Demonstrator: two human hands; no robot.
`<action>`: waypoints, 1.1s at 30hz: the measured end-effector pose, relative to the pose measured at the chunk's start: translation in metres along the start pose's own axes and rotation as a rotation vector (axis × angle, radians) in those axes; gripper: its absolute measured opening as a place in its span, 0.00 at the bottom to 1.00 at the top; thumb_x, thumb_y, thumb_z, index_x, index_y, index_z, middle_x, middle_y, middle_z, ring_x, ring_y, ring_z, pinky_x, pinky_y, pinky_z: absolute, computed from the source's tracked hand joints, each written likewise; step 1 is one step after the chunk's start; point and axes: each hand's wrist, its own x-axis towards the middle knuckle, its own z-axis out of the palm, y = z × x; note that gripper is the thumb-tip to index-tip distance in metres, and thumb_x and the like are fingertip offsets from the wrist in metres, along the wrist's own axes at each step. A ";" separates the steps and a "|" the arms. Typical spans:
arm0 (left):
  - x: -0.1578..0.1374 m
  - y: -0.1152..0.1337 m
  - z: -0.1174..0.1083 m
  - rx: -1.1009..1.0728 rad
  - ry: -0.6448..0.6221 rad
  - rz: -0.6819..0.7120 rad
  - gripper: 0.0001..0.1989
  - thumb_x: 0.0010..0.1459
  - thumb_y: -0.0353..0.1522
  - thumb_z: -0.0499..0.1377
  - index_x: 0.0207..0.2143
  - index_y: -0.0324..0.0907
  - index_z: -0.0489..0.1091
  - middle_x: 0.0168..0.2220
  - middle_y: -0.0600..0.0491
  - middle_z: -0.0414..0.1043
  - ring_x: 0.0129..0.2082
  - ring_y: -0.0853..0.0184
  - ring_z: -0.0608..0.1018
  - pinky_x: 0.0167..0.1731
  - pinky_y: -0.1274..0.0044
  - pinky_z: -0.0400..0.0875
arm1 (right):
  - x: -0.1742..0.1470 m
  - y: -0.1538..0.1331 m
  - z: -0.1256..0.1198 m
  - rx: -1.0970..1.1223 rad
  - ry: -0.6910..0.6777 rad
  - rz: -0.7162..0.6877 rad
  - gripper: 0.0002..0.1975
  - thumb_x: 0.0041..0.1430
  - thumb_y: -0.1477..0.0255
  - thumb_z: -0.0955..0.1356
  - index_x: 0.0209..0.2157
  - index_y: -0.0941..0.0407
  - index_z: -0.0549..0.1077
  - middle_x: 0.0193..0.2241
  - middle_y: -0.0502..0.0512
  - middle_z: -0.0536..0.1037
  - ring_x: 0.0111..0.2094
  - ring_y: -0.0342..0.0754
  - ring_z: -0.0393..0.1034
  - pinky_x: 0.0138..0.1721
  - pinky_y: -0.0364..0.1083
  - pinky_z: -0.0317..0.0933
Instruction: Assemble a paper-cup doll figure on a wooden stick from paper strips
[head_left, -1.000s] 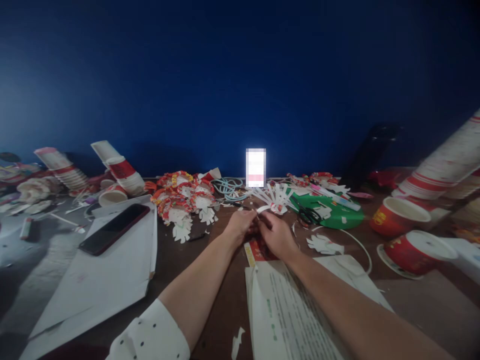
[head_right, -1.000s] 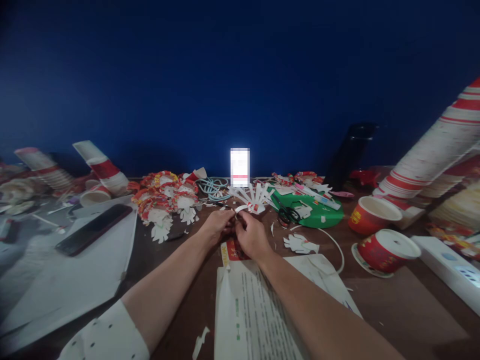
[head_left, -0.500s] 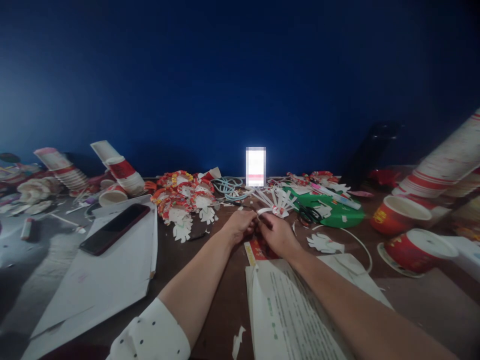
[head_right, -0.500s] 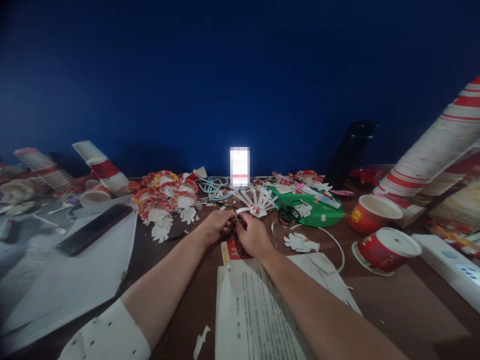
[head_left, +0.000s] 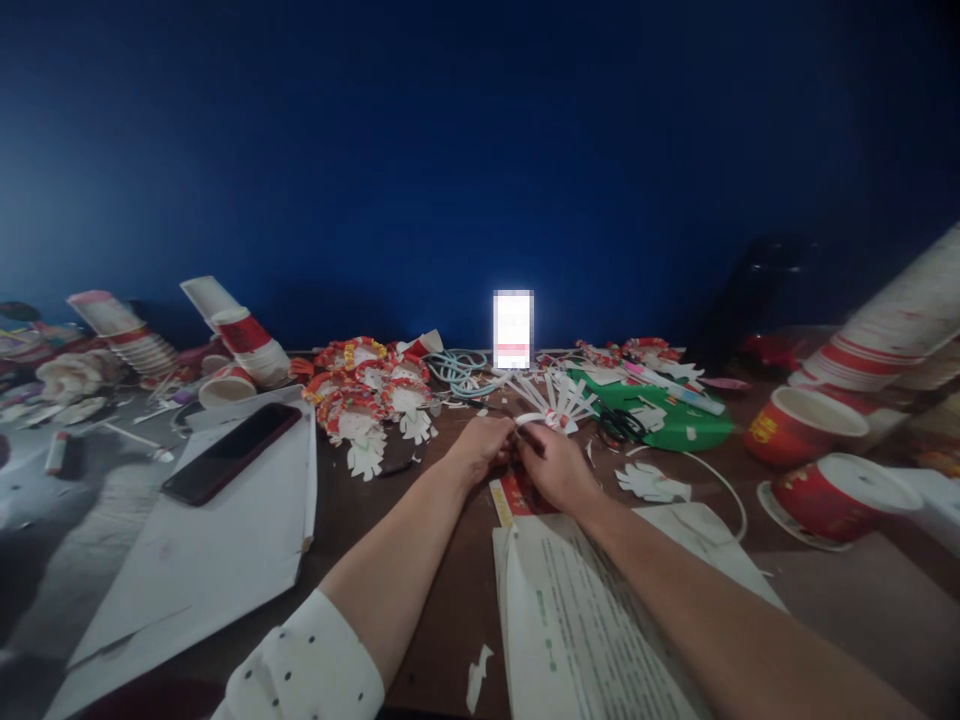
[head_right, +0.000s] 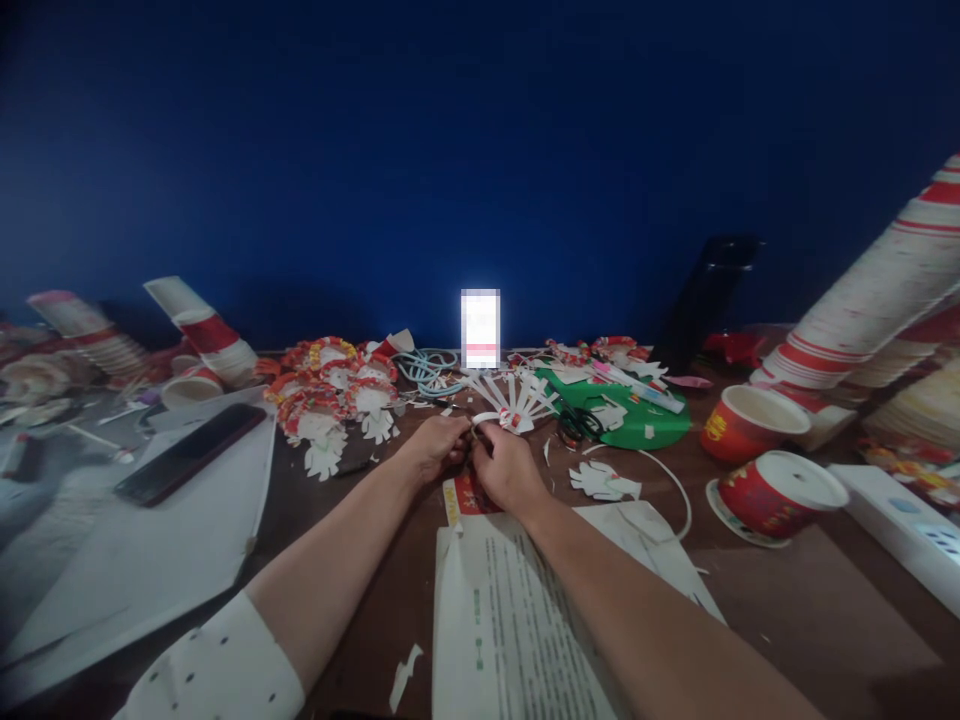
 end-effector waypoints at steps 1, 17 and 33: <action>0.000 0.000 0.000 -0.001 0.004 0.003 0.16 0.61 0.24 0.53 0.20 0.40 0.59 0.15 0.60 0.57 0.13 0.79 0.57 0.16 0.84 0.48 | 0.000 0.000 0.000 0.002 0.007 0.002 0.14 0.61 0.72 0.63 0.44 0.57 0.78 0.39 0.60 0.83 0.40 0.53 0.77 0.42 0.47 0.65; 0.001 0.000 -0.001 -0.149 -0.006 -0.017 0.14 0.60 0.23 0.55 0.21 0.37 0.64 0.18 0.58 0.60 0.16 0.80 0.59 0.17 0.86 0.51 | 0.003 0.003 -0.002 0.054 0.019 -0.011 0.14 0.61 0.72 0.64 0.42 0.55 0.80 0.37 0.55 0.84 0.38 0.52 0.78 0.42 0.47 0.67; -0.004 0.001 -0.001 -0.241 -0.061 0.041 0.14 0.61 0.22 0.55 0.21 0.34 0.66 0.19 0.56 0.62 0.15 0.81 0.57 0.16 0.87 0.50 | 0.009 -0.004 -0.012 0.145 -0.010 -0.015 0.15 0.60 0.71 0.64 0.38 0.55 0.83 0.36 0.54 0.85 0.37 0.51 0.78 0.42 0.46 0.68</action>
